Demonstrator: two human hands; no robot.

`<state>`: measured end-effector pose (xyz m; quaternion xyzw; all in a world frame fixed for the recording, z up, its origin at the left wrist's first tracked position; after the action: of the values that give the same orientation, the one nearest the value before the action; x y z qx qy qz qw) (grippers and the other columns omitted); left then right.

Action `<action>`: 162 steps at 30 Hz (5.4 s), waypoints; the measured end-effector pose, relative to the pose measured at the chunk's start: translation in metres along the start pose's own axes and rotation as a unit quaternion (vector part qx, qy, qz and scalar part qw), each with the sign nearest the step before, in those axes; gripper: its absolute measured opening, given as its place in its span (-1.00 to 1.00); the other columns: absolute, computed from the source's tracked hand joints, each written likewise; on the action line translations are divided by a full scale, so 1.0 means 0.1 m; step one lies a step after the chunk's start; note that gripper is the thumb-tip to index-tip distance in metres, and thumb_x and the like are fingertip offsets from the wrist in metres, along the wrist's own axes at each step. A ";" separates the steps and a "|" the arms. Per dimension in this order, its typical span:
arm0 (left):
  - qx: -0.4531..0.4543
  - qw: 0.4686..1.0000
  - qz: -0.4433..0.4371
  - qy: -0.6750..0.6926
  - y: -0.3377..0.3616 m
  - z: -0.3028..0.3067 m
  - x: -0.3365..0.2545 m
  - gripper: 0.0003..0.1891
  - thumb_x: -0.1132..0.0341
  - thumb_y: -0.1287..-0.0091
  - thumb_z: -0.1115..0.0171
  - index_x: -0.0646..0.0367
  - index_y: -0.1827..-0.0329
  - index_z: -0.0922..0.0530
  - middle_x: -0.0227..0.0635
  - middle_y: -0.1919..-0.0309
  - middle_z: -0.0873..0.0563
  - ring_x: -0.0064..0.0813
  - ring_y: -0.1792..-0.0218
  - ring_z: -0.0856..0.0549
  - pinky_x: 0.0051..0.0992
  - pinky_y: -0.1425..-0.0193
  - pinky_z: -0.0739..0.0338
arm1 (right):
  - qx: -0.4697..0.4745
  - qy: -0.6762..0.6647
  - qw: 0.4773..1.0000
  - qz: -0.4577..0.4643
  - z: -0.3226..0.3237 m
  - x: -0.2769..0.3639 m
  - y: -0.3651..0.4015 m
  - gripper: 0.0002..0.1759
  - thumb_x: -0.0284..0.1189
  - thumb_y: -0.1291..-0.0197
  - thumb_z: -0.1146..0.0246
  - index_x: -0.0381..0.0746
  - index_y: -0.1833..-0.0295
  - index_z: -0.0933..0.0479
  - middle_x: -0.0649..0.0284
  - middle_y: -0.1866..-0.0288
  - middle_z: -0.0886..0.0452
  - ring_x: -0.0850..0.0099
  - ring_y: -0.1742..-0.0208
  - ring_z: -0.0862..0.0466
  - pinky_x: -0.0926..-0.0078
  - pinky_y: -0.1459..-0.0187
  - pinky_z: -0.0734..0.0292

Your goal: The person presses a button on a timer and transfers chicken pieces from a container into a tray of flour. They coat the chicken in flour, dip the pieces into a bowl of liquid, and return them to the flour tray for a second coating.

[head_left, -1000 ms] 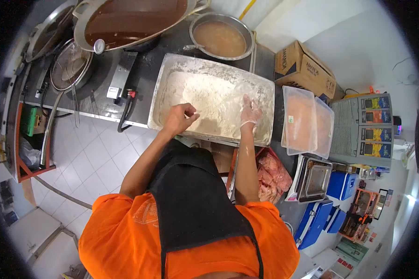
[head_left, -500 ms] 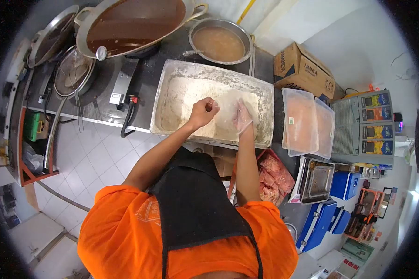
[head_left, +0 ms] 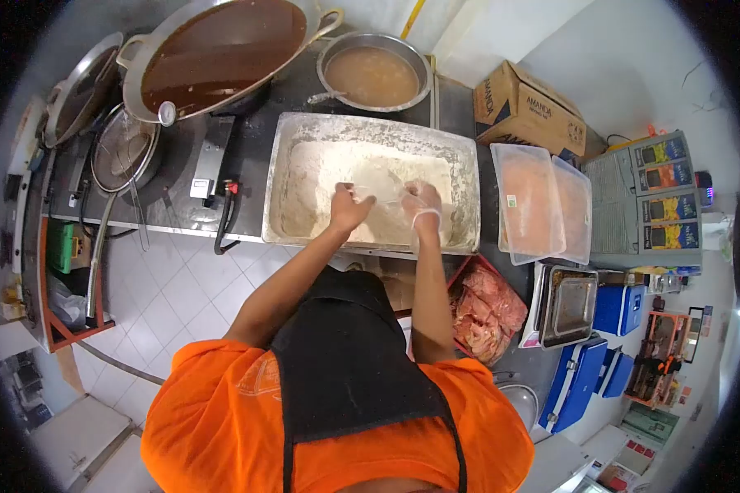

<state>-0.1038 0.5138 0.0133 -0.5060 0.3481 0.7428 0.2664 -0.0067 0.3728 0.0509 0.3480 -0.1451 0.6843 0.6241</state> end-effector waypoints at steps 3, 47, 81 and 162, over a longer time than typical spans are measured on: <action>-0.189 0.878 -0.331 -0.290 0.32 0.31 -0.76 -0.21 0.28 0.18 -0.53 0.42 -0.10 -0.30 -0.01 0.20 -0.55 -0.11 0.06 -0.56 -0.23 -0.05 -0.45 | -0.014 0.170 0.966 0.193 0.14 0.43 -0.10 -0.75 -0.29 -0.03 -0.25 -0.30 0.37 -0.61 0.03 0.33 -0.66 0.13 0.24 -0.67 0.26 0.22 -0.56; 0.189 0.816 0.122 0.533 -0.16 0.43 -0.18 -0.33 -0.16 -0.44 0.20 0.33 -0.25 -0.32 -0.19 -0.01 -0.56 -0.35 -0.01 -0.56 -0.39 -0.07 -0.49 | 0.094 -0.133 0.936 0.311 -0.72 0.54 0.64 -0.65 -0.70 0.00 0.00 -0.30 0.06 -0.51 -0.07 0.13 -0.59 -0.03 0.06 -0.60 0.25 0.03 -0.50; 0.159 0.743 0.135 0.635 -0.92 0.24 -0.22 -0.14 -0.27 -0.27 0.04 -0.03 -0.50 0.13 -0.14 -0.45 0.00 0.07 -0.34 -0.22 0.16 -0.32 -0.20 | 0.071 -0.122 0.898 0.416 -0.76 0.76 0.40 -0.75 -0.69 -0.03 -0.03 -0.31 0.19 -0.53 -0.01 0.33 -0.60 0.06 0.23 -0.62 0.31 0.21 -0.49; -0.224 0.904 -0.024 -0.364 -0.25 3.45 1.51 -0.63 0.16 -0.36 -0.09 0.15 -0.13 -0.37 0.11 0.28 -0.66 0.10 0.26 -0.65 -0.12 0.23 -0.52 | -0.145 0.210 0.965 0.055 -0.02 -0.56 0.24 -0.54 -0.12 -0.29 -0.09 -0.25 -0.06 -0.55 0.04 0.03 -0.64 0.15 0.00 -0.64 0.32 -0.02 -0.50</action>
<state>-0.3326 0.8070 -0.0492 -0.2551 0.0395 0.9271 0.2717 -0.0318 0.3278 0.0179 0.0933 -0.1274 0.7471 0.6456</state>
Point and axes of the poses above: each hand's wrist, its own y-axis away from the middle knuckle, its own z-axis out of the back of the hand, x = y × z, the point moved 1 cm from there along -y, towards the middle knuckle
